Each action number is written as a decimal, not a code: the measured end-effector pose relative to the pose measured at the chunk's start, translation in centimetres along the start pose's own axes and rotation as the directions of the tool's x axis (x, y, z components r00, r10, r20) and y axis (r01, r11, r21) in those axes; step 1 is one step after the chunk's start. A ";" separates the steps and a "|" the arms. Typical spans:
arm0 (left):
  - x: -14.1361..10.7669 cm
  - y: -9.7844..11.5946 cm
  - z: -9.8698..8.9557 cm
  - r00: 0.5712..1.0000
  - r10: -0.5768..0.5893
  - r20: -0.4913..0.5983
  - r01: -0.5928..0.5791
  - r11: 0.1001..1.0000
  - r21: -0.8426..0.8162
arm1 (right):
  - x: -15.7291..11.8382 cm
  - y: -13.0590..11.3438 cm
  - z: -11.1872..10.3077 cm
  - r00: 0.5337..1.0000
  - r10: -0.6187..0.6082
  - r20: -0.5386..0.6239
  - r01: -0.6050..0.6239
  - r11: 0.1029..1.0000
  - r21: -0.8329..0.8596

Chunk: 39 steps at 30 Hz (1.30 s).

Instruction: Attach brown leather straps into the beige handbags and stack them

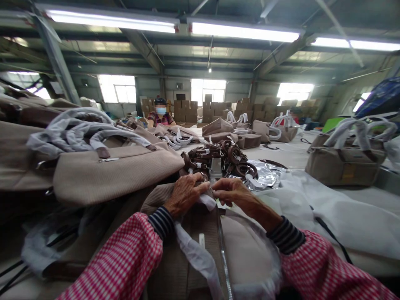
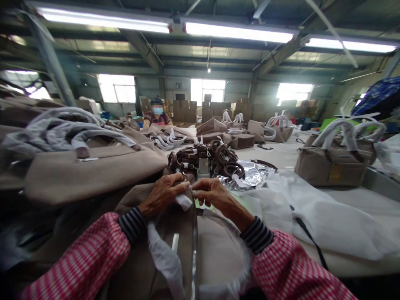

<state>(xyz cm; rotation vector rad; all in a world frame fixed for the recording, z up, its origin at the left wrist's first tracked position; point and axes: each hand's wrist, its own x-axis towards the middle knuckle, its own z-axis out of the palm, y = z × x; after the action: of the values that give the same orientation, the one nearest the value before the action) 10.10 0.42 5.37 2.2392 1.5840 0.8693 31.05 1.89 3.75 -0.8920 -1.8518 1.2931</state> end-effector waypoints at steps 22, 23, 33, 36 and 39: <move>0.2 -0.6 0.3 0.998 -0.058 -0.006 0.057 0.990 -0.131 | -0.9 -1.2 0.2 0.953 -0.296 0.065 0.208 0.482 -0.851; 0.3 -0.7 0.3 0.998 -0.060 -0.012 0.058 0.990 -0.129 | -1.6 -1.5 0.0 0.950 -0.292 0.114 0.242 0.450 -0.859; 0.9 -0.7 0.9 0.993 -0.113 -0.034 0.114 0.993 0.024 | -13.6 -0.1 1.2 0.904 -0.144 0.402 0.379 0.707 -0.598; 1.0 -0.4 1.3 0.994 -0.107 -0.024 0.109 0.990 0.089 | -13.7 0.5 1.7 0.918 -0.095 0.385 0.315 0.763 -0.564; 0.9 -0.1 1.3 0.994 -0.112 -0.016 0.113 0.985 0.127 | -13.1 0.6 1.9 0.946 -0.035 0.323 0.204 0.838 -0.507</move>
<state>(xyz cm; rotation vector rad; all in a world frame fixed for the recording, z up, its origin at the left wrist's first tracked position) 11.00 1.47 4.55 2.2065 1.7983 0.7681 36.32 -9.85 0.69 -0.8633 -2.5452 0.8699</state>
